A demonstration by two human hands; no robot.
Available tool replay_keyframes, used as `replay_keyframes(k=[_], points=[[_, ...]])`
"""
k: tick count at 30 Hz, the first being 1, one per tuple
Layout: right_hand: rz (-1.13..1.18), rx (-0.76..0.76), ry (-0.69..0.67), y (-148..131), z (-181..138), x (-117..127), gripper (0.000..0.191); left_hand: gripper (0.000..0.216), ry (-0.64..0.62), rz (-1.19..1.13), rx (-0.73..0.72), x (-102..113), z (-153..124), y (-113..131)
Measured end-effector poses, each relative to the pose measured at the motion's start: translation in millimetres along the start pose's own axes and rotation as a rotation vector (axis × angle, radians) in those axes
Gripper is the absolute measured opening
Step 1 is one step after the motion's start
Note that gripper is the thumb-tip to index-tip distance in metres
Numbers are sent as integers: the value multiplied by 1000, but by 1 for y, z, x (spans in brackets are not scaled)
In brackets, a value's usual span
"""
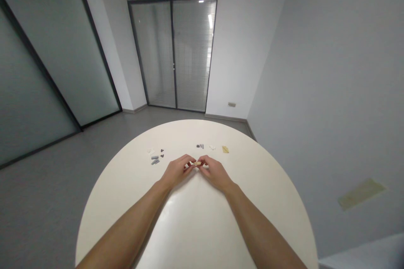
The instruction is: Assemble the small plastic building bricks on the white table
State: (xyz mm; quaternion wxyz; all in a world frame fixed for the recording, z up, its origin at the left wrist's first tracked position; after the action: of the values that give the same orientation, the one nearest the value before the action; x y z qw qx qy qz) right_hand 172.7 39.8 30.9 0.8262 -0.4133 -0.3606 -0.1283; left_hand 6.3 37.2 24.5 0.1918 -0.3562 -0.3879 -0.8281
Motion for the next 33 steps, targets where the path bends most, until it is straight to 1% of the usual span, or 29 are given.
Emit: replay_keyframes(k=[8,25,33], points=[[-46,-17,14,-2,-1,1,12,18,-12,9,17,2,0,3],[-76,-39,-7,1,0,-1,14,19,-32,54,92,1,0,-1],[-82,-39,-28,-1,0,-1,15,19,-29,51,96,2,0,-1]])
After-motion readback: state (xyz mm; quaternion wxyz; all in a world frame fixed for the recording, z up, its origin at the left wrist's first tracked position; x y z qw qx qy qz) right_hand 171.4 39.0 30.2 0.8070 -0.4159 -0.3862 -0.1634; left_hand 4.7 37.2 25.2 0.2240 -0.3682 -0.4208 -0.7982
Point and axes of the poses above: each hand's wrist, its own z-axis towards the middle knuckle, its own x-axis out of the back of the hand, y = z × x, the point moved 5 cm from there along z, towards the middle knuckle, and after that the axes turned 5 degrees about -y, right-handed, at the moved point
